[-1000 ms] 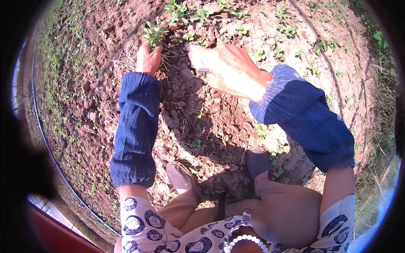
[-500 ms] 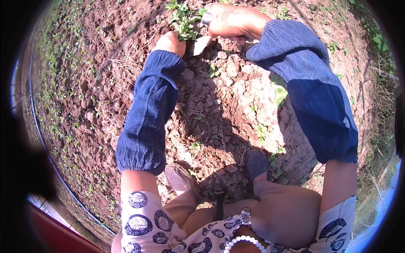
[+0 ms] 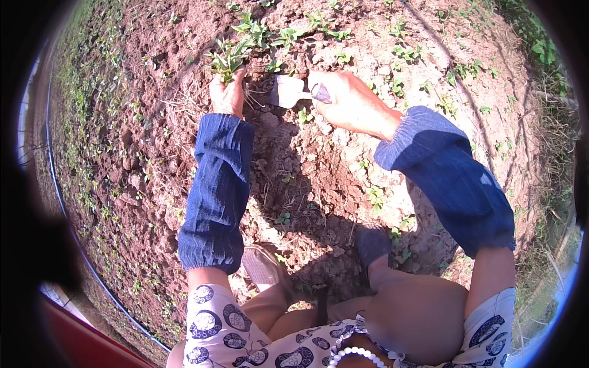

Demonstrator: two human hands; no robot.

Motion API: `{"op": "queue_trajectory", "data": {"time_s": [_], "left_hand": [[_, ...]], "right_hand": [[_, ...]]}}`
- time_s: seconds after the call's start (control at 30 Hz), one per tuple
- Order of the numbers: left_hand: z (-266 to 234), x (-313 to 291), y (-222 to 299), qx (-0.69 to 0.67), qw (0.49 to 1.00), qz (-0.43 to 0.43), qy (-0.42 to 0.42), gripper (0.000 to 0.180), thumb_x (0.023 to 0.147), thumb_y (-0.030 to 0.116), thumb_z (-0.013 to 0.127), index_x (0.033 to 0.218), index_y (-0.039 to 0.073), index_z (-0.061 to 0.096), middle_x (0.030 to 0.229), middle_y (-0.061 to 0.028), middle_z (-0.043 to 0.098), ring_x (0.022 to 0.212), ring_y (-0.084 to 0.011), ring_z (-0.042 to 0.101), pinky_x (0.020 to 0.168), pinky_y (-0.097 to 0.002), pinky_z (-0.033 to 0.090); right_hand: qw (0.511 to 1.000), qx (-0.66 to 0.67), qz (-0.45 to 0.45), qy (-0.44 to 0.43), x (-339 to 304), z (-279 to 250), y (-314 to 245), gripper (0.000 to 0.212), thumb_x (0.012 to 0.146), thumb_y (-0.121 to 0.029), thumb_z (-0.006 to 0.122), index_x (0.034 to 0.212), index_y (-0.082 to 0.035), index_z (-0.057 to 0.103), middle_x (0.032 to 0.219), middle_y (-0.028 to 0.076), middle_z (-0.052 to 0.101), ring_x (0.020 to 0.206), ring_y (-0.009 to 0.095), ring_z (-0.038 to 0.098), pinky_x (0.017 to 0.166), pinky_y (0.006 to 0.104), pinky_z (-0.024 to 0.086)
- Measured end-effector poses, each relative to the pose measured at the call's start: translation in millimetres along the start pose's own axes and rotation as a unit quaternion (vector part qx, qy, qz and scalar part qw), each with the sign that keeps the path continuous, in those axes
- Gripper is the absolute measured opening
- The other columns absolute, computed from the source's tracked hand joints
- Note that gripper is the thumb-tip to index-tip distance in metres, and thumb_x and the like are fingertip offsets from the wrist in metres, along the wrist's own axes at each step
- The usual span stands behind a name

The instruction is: The person uses a hand trowel to dig out and remove weeds from the soil in an agricultural field by hand.

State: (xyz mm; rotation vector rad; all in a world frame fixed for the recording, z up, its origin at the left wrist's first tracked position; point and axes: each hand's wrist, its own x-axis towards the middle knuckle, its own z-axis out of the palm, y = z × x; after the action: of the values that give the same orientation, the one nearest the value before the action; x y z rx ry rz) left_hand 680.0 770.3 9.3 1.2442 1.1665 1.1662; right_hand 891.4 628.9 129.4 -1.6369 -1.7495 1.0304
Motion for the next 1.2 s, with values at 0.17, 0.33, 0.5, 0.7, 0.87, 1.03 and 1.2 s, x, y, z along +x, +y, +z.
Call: {"op": "queue_trajectory", "data": {"time_s": [0.17,0.33,0.5,0.7,0.87,1.03,1.2], "left_hand": [[-7.5,4.3,37.8,0.073,0.989,-0.124,-0.017,0.016,0.086,0.011,0.056,0.095,0.000,0.063,0.085,-0.0022,0.064,0.076,-0.0100,0.055,0.070,-0.0226,0.043],[35.8,25.0,9.5,0.254,0.952,0.092,-0.141,0.021,0.091,0.019,0.054,0.090,0.002,0.067,0.071,0.0004,0.062,0.054,-0.0100,0.050,0.050,-0.0262,0.039],[81.4,25.4,32.2,0.423,0.875,0.103,-0.213,0.023,0.081,0.022,0.066,0.098,0.006,0.065,0.082,-0.0169,0.066,0.077,-0.0295,0.065,0.071,-0.0383,0.050],[94.6,38.5,29.3,0.528,0.824,0.081,-0.190,0.037,0.075,0.014,0.063,0.112,0.011,0.062,0.094,-0.0171,0.066,0.090,-0.0320,0.064,0.079,-0.0389,0.050],[106.1,39.1,28.5,0.471,0.842,0.117,-0.237,0.033,0.074,0.014,0.062,0.106,0.011,0.063,0.087,-0.0192,0.066,0.083,-0.0340,0.065,0.073,-0.0403,0.051],[92.8,45.7,13.7,0.434,0.858,0.133,-0.241,0.031,0.073,0.014,0.060,0.102,0.006,0.063,0.083,-0.0219,0.065,0.082,-0.0352,0.064,0.072,-0.0405,0.051],[98.4,32.7,3.6,0.137,0.976,0.088,-0.145,0.020,0.082,0.014,0.065,0.097,0.000,0.066,0.084,-0.0110,0.069,0.077,-0.0197,0.063,0.074,-0.0325,0.047]], "right_hand": [[0.997,-0.047,0.055,0.032,-23.9,-49.7,-27.7,0.026,0.077,-0.008,0.053,0.102,-0.006,0.058,0.066,0.014,0.058,0.056,0.025,0.056,0.056,0.0362,0.044],[0.981,-0.153,-0.051,0.109,-20.3,-69.4,-5.6,0.023,0.072,-0.005,0.054,0.094,-0.006,0.061,0.072,0.017,0.061,0.064,0.030,0.061,0.061,0.0386,0.049],[0.965,-0.256,-0.025,0.050,17.2,-70.0,-2.1,0.016,0.075,-0.012,0.057,0.088,-0.005,0.061,0.064,0.016,0.056,0.057,0.030,0.056,0.055,0.0394,0.043],[0.961,-0.196,0.162,-0.108,76.1,-87.4,-42.0,0.027,0.074,-0.009,0.052,0.098,-0.005,0.065,0.080,0.015,0.066,0.067,0.027,0.064,0.056,0.0375,0.050],[0.935,-0.277,0.174,-0.138,94.9,-67.1,-39.7,0.037,0.073,-0.012,0.052,0.108,-0.008,0.064,0.112,0.014,0.062,0.095,0.027,0.062,0.075,0.0376,0.051],[0.970,-0.125,0.199,-0.058,94.3,-43.8,-6.5,0.029,0.076,-0.015,0.054,0.101,-0.009,0.068,0.088,0.014,0.067,0.082,0.026,0.066,0.071,0.0359,0.051],[0.985,-0.144,0.094,0.024,76.9,-27.5,43.5,0.024,0.074,-0.012,0.053,0.094,-0.001,0.060,0.086,0.019,0.064,0.081,0.034,0.062,0.070,0.0422,0.048]]}}
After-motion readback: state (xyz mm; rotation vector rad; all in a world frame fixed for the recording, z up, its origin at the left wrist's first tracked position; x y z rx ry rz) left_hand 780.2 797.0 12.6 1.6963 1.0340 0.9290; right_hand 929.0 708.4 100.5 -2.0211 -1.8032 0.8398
